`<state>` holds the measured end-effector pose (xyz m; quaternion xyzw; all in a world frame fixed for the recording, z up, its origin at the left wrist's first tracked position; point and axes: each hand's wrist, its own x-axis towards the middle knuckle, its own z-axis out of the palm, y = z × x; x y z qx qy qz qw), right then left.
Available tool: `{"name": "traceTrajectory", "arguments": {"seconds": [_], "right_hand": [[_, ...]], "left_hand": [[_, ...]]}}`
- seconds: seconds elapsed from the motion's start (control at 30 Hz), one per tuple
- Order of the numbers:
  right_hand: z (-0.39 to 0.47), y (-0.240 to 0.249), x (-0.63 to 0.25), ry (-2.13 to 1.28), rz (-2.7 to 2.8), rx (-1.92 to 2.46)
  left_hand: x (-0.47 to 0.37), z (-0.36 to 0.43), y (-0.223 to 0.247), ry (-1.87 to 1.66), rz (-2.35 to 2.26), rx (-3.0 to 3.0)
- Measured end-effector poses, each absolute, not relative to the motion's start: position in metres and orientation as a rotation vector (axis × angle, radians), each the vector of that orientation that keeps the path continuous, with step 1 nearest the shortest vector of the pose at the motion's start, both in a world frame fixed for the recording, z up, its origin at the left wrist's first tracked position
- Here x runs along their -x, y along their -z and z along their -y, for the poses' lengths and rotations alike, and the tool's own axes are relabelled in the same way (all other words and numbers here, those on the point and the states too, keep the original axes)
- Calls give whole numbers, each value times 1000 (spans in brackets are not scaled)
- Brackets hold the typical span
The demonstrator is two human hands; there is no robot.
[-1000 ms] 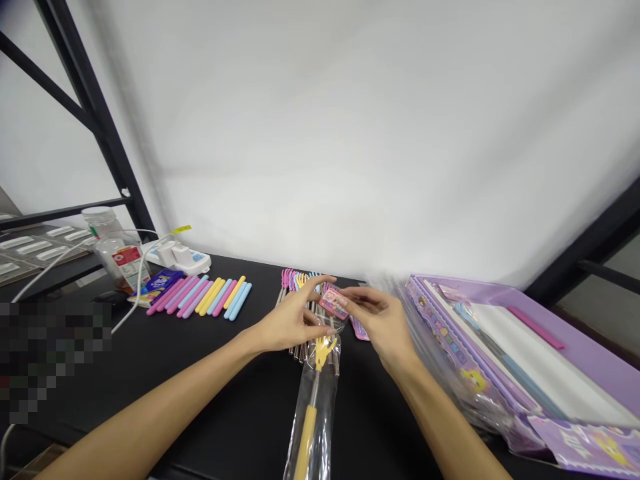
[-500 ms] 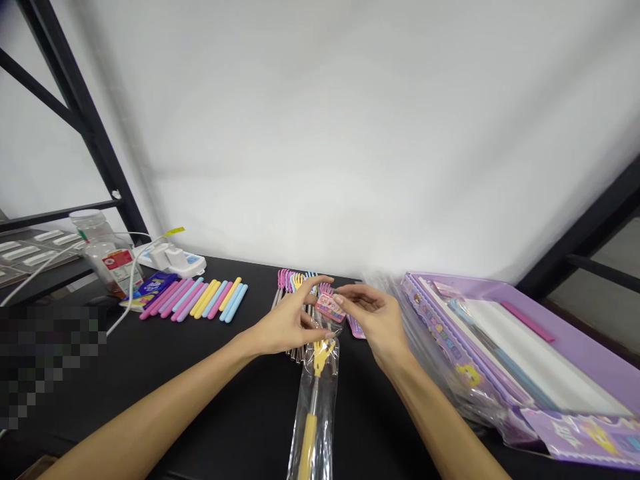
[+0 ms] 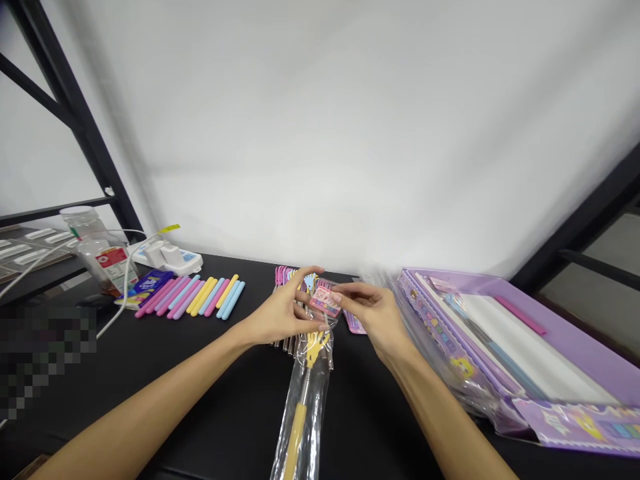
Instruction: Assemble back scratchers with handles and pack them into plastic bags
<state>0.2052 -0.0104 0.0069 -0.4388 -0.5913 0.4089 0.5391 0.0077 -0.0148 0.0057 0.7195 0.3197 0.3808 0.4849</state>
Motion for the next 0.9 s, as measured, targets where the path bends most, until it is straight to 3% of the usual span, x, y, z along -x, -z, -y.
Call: {"name": "traceTrajectory", "arguments": {"seconds": [0.3, 0.67, 0.9], "right_hand": [[12, -9, -204, -1020, 1432, 960], [10, -10, -205, -827, 1530, 996], [16, -11, -208, -424, 1794, 934]], "left_hand": [[-7, 12, -7, -945, -807, -1734], [-10, 13, -3, -944, -841, -1707], [-14, 17, -4, -905, -837, -1690]]}}
